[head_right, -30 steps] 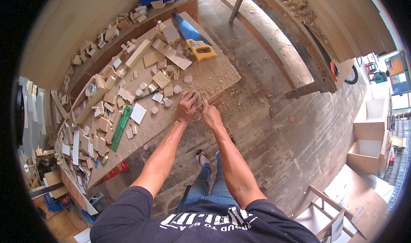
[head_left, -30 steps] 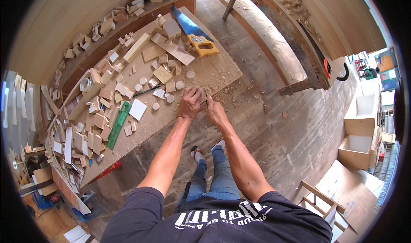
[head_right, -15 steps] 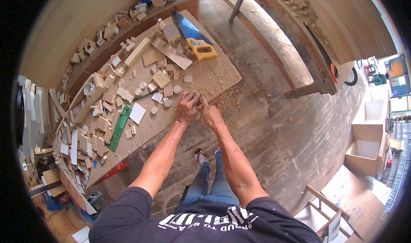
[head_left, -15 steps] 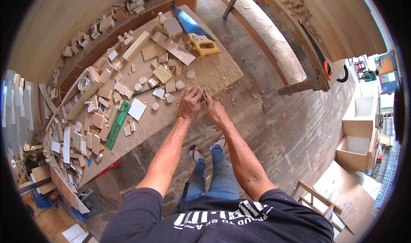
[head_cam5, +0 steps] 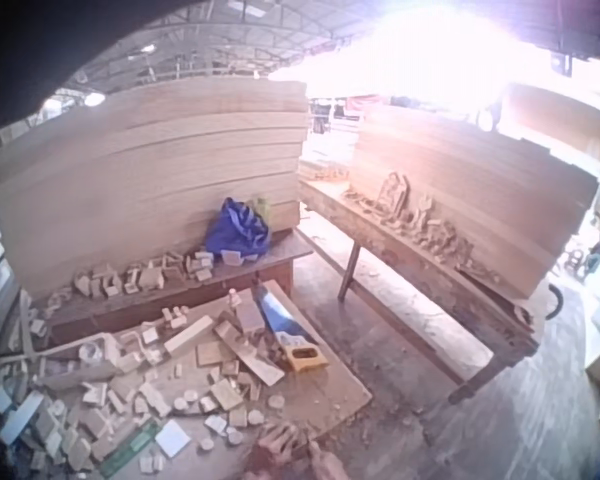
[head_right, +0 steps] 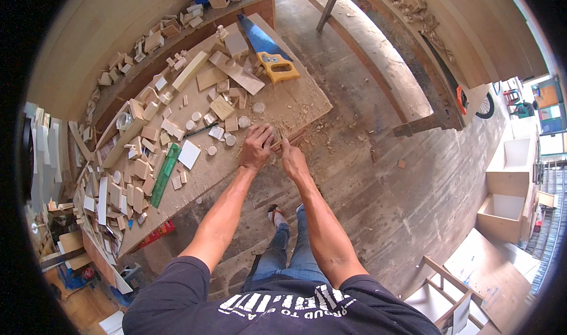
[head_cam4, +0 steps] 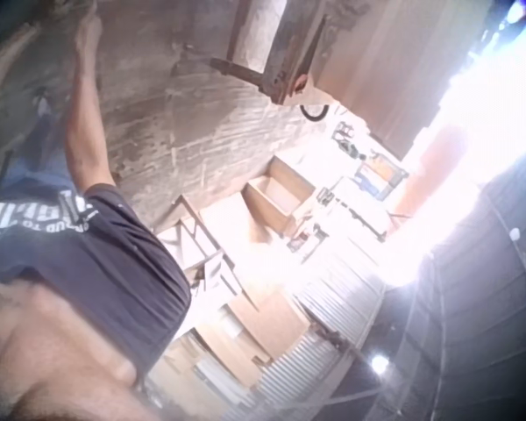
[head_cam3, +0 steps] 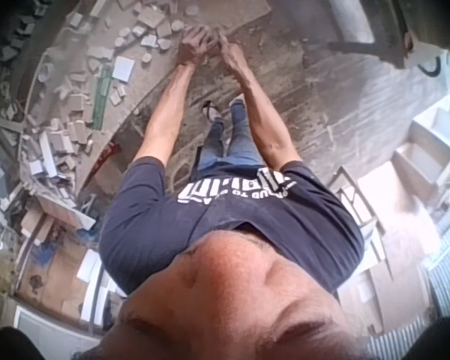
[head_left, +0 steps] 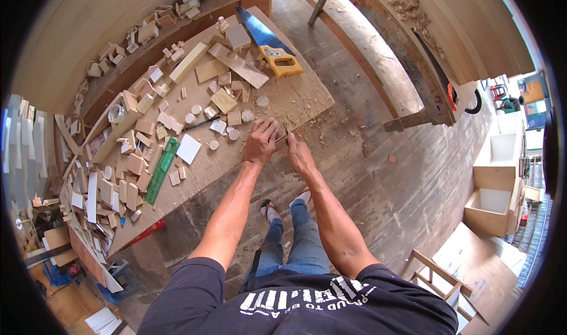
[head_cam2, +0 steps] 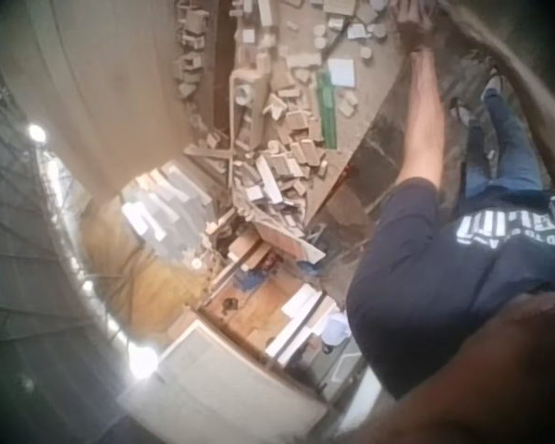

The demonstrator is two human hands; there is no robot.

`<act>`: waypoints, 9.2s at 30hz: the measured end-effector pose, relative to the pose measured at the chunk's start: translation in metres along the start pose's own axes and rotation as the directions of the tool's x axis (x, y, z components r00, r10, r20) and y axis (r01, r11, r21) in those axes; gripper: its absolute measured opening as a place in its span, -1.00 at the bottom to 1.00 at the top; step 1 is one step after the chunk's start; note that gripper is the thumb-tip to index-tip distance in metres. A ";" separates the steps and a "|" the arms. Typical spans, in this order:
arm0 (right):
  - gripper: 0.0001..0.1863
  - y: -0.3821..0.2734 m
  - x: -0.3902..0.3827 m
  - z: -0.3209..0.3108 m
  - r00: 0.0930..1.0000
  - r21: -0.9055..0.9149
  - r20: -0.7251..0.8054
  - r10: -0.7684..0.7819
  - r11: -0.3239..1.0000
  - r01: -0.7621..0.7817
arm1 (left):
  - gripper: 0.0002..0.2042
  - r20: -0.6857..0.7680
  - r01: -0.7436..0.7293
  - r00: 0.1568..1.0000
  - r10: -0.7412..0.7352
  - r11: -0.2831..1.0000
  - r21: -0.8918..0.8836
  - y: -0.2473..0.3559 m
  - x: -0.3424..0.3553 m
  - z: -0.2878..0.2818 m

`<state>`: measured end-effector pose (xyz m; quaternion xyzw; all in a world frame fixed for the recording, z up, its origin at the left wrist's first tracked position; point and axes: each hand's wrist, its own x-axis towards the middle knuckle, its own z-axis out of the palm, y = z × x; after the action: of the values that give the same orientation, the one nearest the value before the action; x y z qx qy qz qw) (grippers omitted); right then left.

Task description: The person carves a small circular piece of wood using a hand tool while holding it against a workbench cluttered with wood scraps.

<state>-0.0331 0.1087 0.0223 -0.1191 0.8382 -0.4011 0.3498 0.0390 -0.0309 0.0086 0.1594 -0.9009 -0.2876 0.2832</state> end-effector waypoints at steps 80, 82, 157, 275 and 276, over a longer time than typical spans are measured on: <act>-0.28 0.150 0.015 -0.233 0.924 -0.091 0.040 0.380 0.923 -0.375 | -0.63 -0.329 0.808 0.549 -0.768 0.588 -0.023 -0.039 -0.015 -0.117; -0.26 0.158 0.009 -0.225 0.928 -0.083 0.032 0.372 0.926 -0.368 | -0.72 -0.255 0.750 0.629 -0.734 0.660 -0.047 -0.016 0.000 -0.090; -0.35 0.011 -0.008 0.006 0.993 -0.041 0.032 -0.115 0.992 0.116 | -0.63 0.189 -0.083 0.978 0.084 0.996 -0.016 -0.013 -0.011 -0.003; -0.32 -0.015 -0.008 -0.001 0.996 -0.075 0.072 -0.049 0.996 0.055 | -0.72 0.054 0.009 0.999 -0.008 1.000 -0.022 -0.007 -0.008 0.001; -0.32 -0.013 -0.008 0.002 0.996 -0.075 0.050 -0.078 0.994 0.082 | -0.72 0.052 0.008 0.999 -0.007 1.000 -0.018 -0.007 -0.008 0.002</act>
<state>-0.0274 0.1027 0.0352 -0.1753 0.8391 -0.3794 0.3481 0.0447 -0.0319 -0.0002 0.1529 -0.9048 -0.3009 0.2597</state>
